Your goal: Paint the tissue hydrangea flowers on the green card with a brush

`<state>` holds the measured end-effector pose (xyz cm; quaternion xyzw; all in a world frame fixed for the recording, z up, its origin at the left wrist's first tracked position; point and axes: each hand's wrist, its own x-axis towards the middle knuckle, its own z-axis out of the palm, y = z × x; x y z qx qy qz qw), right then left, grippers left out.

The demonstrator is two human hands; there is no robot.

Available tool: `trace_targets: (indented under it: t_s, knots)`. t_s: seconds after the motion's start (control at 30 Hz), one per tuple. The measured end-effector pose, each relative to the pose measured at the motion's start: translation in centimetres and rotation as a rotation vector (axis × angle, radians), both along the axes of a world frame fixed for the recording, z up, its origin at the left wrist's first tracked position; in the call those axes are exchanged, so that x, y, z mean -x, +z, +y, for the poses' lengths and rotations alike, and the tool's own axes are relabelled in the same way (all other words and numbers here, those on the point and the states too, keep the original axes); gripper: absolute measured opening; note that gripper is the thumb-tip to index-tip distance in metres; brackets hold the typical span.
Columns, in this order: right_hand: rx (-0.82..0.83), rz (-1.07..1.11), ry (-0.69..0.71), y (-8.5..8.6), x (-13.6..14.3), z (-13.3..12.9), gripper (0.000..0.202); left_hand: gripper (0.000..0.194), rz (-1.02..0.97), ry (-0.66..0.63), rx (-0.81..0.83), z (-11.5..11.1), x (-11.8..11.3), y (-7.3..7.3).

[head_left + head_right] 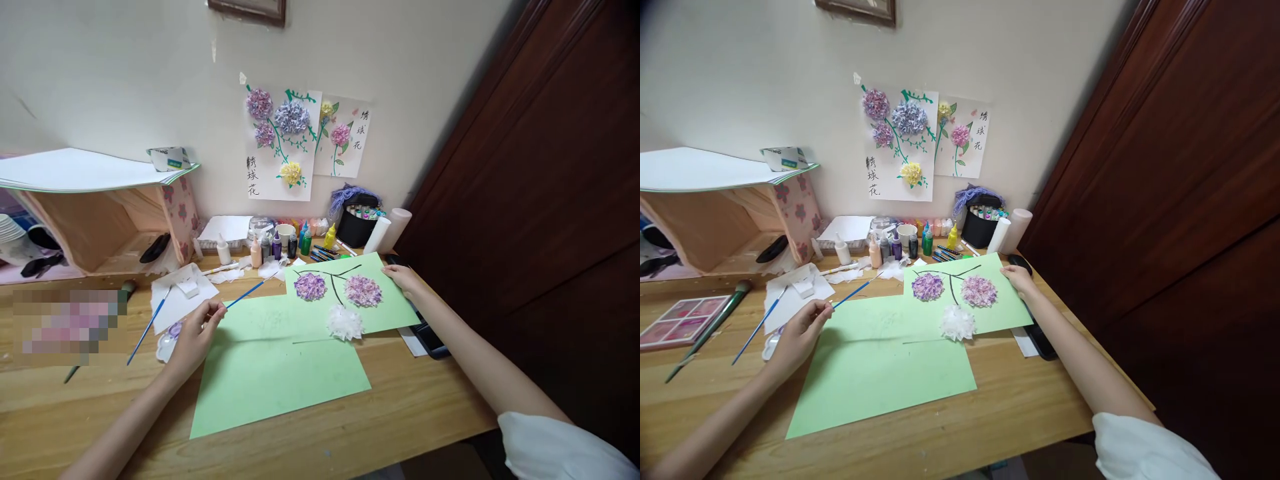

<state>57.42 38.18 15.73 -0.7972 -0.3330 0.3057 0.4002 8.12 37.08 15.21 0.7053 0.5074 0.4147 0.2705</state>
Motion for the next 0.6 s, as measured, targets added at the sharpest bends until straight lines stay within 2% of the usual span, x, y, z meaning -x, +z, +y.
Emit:
trace_targets:
  t_s: [0.1, 0.2, 0.27, 0.33, 0.4, 0.47, 0.5, 0.53, 0.6]
  knots:
    - [-0.034, -0.107, -0.003, 0.3, 0.7, 0.6, 0.035, 0.033, -0.013, -0.007, 0.032, -0.3, -0.1, 0.0]
    - [-0.133, -0.269, -0.010, 1.4, 2.2, 0.3, 0.033, 0.035, -0.018, 0.004, 0.063, -0.9, -0.2, 0.0]
    - [-0.245, -0.389, -0.005, 2.1, 4.5, -0.7, 0.035, 0.036, -0.018, 0.033, 0.084, -1.6, -0.3, 0.1]
    - [-0.384, -0.507, 0.064, 2.5, 8.4, -2.4, 0.043, 0.035, -0.021, 0.064, 0.103, -2.4, -0.6, 0.3]
    - [-0.611, -0.749, 0.366, 2.4, 13.6, -4.3, 0.037, 0.034, -0.014, 0.070, 0.123, -3.5, -1.3, 0.6]
    - [-0.753, -0.802, 0.730, 1.9, 19.1, -5.9, 0.037, 0.031, 0.000, 0.038, 0.143, -4.8, -2.2, 1.1]
    - [-0.776, -0.813, 0.832, 1.6, 21.7, -6.4, 0.037, 0.030, 0.011, 0.010, 0.153, -5.4, -2.7, 1.3]
    - [-0.786, -0.806, 0.873, 1.3, 23.9, -6.7, 0.036, 0.030, 0.024, -0.024, 0.161, -6.0, -3.0, 1.6]
    - [-0.799, -0.784, 0.887, 0.7, 27.2, -6.3, 0.030, 0.029, 0.057, -0.076, 0.168, -6.4, -3.2, 2.3]
